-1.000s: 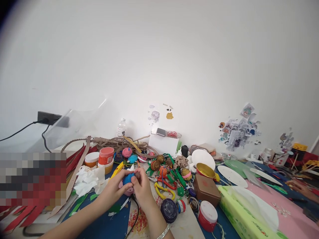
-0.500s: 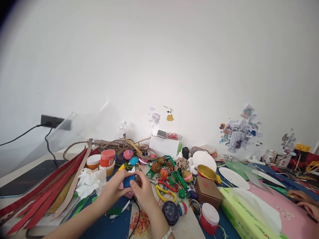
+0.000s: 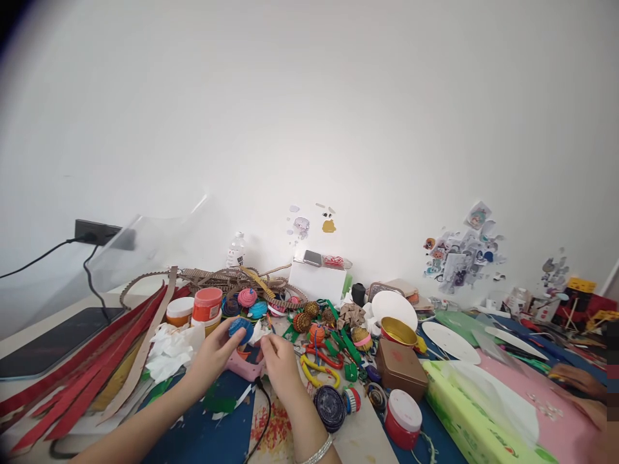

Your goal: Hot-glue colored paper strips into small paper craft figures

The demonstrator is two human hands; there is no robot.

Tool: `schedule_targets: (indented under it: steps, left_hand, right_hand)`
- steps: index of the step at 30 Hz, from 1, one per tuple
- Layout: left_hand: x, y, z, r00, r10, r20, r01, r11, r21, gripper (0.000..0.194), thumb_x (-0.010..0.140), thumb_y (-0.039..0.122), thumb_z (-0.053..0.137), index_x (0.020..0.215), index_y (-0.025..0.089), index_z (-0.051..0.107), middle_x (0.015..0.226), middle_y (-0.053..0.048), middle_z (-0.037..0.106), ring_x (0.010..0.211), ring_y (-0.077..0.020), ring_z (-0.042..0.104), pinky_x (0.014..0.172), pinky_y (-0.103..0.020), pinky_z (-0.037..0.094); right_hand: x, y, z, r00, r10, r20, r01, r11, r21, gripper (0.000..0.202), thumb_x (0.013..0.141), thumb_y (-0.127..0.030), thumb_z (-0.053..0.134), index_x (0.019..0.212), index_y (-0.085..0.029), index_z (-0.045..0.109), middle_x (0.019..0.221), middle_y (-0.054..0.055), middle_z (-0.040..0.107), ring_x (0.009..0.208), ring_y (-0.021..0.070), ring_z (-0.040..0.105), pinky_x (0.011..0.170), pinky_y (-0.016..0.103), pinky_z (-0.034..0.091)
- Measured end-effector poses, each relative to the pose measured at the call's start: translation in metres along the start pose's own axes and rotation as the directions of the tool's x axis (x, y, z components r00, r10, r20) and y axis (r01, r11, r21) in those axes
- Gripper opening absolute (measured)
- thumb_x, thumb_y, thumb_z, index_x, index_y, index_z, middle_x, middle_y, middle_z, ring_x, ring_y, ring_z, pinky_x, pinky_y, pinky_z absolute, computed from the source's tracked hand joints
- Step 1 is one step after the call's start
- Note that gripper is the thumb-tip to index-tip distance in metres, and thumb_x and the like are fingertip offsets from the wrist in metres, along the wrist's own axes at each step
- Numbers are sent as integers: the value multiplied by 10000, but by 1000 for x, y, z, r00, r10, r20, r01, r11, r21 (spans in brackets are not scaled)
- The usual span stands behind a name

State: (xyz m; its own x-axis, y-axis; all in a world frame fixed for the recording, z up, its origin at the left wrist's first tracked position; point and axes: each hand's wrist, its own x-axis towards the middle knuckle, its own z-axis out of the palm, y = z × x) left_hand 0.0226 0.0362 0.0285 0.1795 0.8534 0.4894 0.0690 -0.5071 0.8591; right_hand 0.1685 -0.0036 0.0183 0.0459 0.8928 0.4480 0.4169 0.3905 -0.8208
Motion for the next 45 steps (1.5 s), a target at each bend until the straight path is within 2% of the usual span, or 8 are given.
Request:
schedule_targets:
  steps: [3, 9, 23, 28, 33, 37, 41, 45]
  left_hand:
    - [5, -1, -2, 986, -112, -123, 87, 978, -189, 339, 750, 523, 511, 848, 200, 550, 741, 12, 615, 708, -191, 602, 672, -296, 498]
    - [11, -3, -6, 956, -229, -185, 154, 924, -351, 417, 643, 580, 604, 767, 185, 555, 611, 19, 591, 581, -185, 583, 560, -296, 494]
    - [17, -16, -20, 875, -236, -422, 156, 964, -214, 471, 683, 650, 478, 726, 185, 545, 618, -2, 590, 601, -199, 561, 582, -322, 472]
    - [16, -16, -23, 861, -253, -441, 180, 963, -202, 418, 748, 604, 429, 809, 200, 518, 706, -5, 590, 638, -188, 567, 621, -313, 481]
    - [17, -18, -19, 892, -265, -367, 210, 961, -182, 421, 734, 557, 459, 886, 172, 536, 809, -37, 612, 688, -199, 607, 652, -333, 507]
    - [16, -17, -14, 941, -241, -238, 222, 969, -104, 329, 739, 420, 486, 968, 189, 530, 788, -14, 603, 689, -195, 619, 629, -316, 508]
    - [10, -18, -9, 974, -207, -98, 209, 978, 12, 229, 676, 232, 501, 889, 202, 578, 722, 5, 597, 693, -206, 594, 668, -339, 489]
    - [0, -21, -2, 985, 66, 161, -128, 902, 413, 286, 692, 174, 514, 950, 226, 626, 970, -54, 624, 973, -255, 540, 878, -403, 410]
  right_hand:
    - [-4, -5, -2, 999, -46, -26, 42, 989, -139, 268, 782, -395, 588, 906, -168, 657, 879, 72, 638, 818, 221, 569, 744, 325, 438]
    - [-12, -8, 8, 930, -136, 340, 298, 822, -486, 474, 720, -227, 662, 1179, -216, 543, 1111, 66, 604, 1046, 267, 491, 901, 381, 392]
    - [-4, 3, 18, 954, -121, 274, 277, 700, -658, 366, 721, -105, 547, 1081, -158, 576, 1016, 115, 630, 949, 277, 567, 825, 393, 434]
    - [-5, 1, 6, 988, -134, 77, 154, 879, -451, 407, 710, -91, 492, 1104, -171, 556, 1063, 101, 618, 974, 257, 570, 839, 370, 434]
    - [1, 7, 4, 991, -15, -135, 20, 999, 35, 376, 798, -244, 487, 1169, -184, 491, 1101, 90, 600, 942, 207, 591, 800, 315, 454]
    - [9, 9, -1, 940, 224, -258, -99, 901, 422, 542, 756, -474, 546, 1205, -191, 439, 843, 39, 633, 612, 164, 590, 529, 260, 446]
    - [11, 6, -9, 910, 330, -252, -87, 745, 661, 471, 644, -483, 658, 990, -186, 539, 596, -25, 583, 520, 136, 534, 453, 216, 384]
    - [9, 4, -14, 903, 357, -240, -110, 731, 674, 332, 619, -462, 682, 729, -174, 560, 459, -34, 530, 406, 103, 439, 395, 205, 319]
